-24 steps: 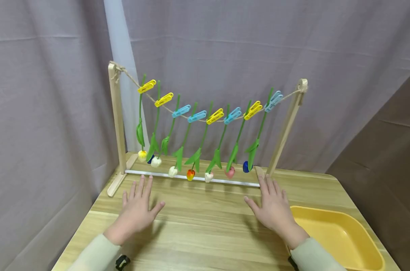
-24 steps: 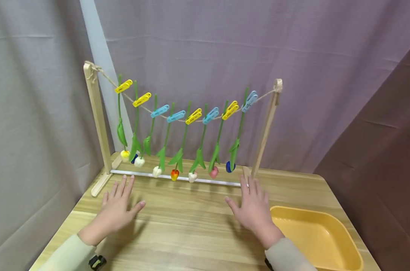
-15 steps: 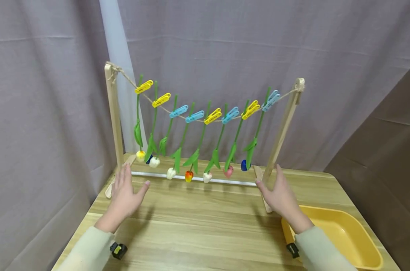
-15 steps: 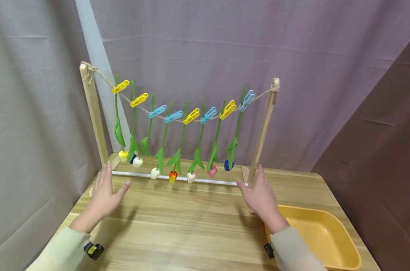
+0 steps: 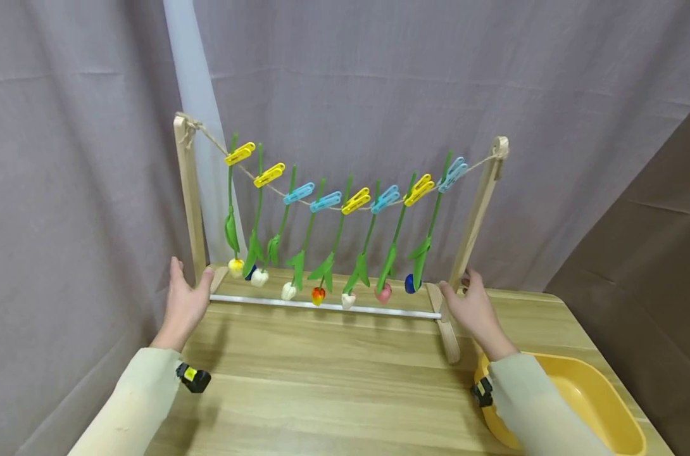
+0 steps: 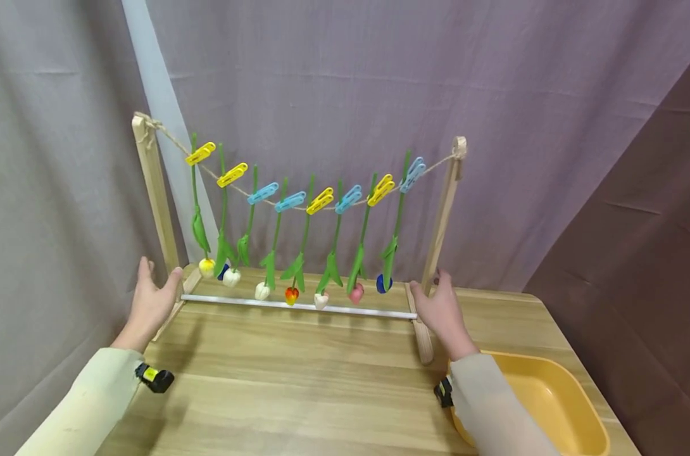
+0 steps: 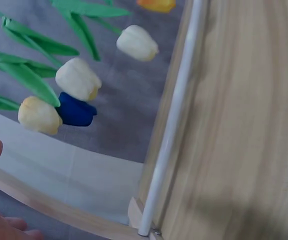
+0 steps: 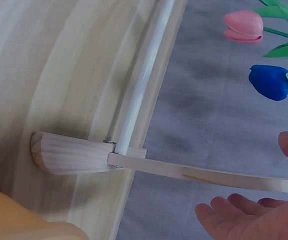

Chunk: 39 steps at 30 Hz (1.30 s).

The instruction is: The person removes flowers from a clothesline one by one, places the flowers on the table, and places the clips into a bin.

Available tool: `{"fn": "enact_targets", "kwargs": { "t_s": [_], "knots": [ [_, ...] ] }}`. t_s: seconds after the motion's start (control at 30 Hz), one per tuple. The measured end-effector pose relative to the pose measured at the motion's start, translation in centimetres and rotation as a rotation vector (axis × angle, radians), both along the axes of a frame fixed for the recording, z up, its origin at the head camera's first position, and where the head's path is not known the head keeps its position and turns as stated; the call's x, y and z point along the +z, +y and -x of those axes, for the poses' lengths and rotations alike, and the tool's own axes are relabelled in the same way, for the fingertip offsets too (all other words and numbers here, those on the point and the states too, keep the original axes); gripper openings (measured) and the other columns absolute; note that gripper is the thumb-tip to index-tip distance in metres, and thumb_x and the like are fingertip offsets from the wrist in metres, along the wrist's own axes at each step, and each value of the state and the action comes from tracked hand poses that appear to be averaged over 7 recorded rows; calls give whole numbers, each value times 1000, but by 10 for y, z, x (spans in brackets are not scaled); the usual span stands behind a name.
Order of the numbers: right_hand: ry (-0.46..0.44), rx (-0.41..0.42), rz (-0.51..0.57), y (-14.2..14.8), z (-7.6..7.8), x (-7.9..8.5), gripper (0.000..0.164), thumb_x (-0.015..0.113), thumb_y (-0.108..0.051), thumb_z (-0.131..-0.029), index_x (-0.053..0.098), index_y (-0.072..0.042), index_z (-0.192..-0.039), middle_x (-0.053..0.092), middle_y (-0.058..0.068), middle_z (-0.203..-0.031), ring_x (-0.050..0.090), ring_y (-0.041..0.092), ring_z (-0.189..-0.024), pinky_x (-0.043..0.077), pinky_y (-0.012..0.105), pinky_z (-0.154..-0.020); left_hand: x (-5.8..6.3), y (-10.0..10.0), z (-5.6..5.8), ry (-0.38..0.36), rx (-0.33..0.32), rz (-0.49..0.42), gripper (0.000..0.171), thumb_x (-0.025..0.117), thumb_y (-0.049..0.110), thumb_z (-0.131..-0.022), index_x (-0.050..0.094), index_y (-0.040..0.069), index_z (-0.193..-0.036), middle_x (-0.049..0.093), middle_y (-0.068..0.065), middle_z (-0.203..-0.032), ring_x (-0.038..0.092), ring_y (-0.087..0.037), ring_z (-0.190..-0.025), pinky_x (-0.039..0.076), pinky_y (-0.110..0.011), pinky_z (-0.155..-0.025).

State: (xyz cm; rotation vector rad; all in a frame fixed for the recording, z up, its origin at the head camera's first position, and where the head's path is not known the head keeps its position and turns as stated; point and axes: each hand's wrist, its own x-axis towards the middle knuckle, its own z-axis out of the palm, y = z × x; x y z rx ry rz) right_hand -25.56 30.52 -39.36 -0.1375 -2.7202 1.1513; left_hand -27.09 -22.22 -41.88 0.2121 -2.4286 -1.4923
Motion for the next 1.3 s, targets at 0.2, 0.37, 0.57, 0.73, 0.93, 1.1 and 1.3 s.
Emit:
{"fn": "enact_targets", "kwargs": {
  "t_s": [0.2, 0.37, 0.57, 0.73, 0.93, 1.1, 1.3],
  "knots": [
    [39, 21, 9, -1, 4, 0, 64, 49, -39, -99, 30, 6, -141, 42, 34, -136, 40, 49, -126, 36, 58, -102, 3, -1, 8, 29, -24, -13, 90, 42, 53, -97, -13, 9, -153, 4, -20, -159, 7, -35, -144, 12, -52, -115],
    [55, 23, 2, 1, 7, 1, 54, 46, -39, -101, 38, 4, -133, 47, 33, -131, 47, 48, -120, 41, 57, -97, 9, 0, 15, 54, -32, -3, 84, 46, 45, -99, -3, 4, -154, 10, -23, -157, 11, -36, -143, 14, -50, -115],
    [50, 22, 0, 0, 10, 2, 52, 44, -36, -102, 38, 4, -135, 48, 32, -131, 50, 47, -117, 43, 56, -96, 16, -2, 21, 58, -3, -8, 80, 53, 42, -97, 13, 0, -151, 25, -28, -150, 24, -40, -138, 21, -53, -113],
    [13, 25, 9, 0, 9, 2, 55, 43, -39, -102, 36, 3, -136, 44, 33, -135, 47, 48, -120, 42, 57, -97, 15, -3, 22, 44, -41, -27, 80, 54, 40, -96, 12, 0, -150, 26, -29, -148, 27, -42, -136, 24, -54, -111],
    [-2, 19, 8, -1, 11, 1, 56, 43, -39, -102, 34, 4, -135, 41, 35, -137, 45, 49, -122, 40, 58, -99, 12, -5, 25, 67, -79, -6, 82, 54, 42, -96, 10, -1, -151, 23, -31, -150, 23, -44, -138, 21, -56, -112],
    [-2, 14, 9, -3, 13, 1, 57, 44, -38, -102, 32, 5, -138, 40, 36, -137, 44, 49, -122, 40, 58, -99, 10, -5, 27, 53, -104, 18, 86, 56, 42, -96, 6, 1, -152, 19, -30, -152, 21, -45, -139, 20, -56, -112],
    [32, 0, 5, -3, 17, -1, 54, 43, -39, -102, 36, 3, -134, 43, 34, -136, 47, 48, -121, 42, 57, -97, 8, -9, 29, 42, -114, 73, 88, 55, 41, -96, 1, 2, -153, 13, -31, -154, 17, -47, -139, 19, -59, -111]
  ]
}}
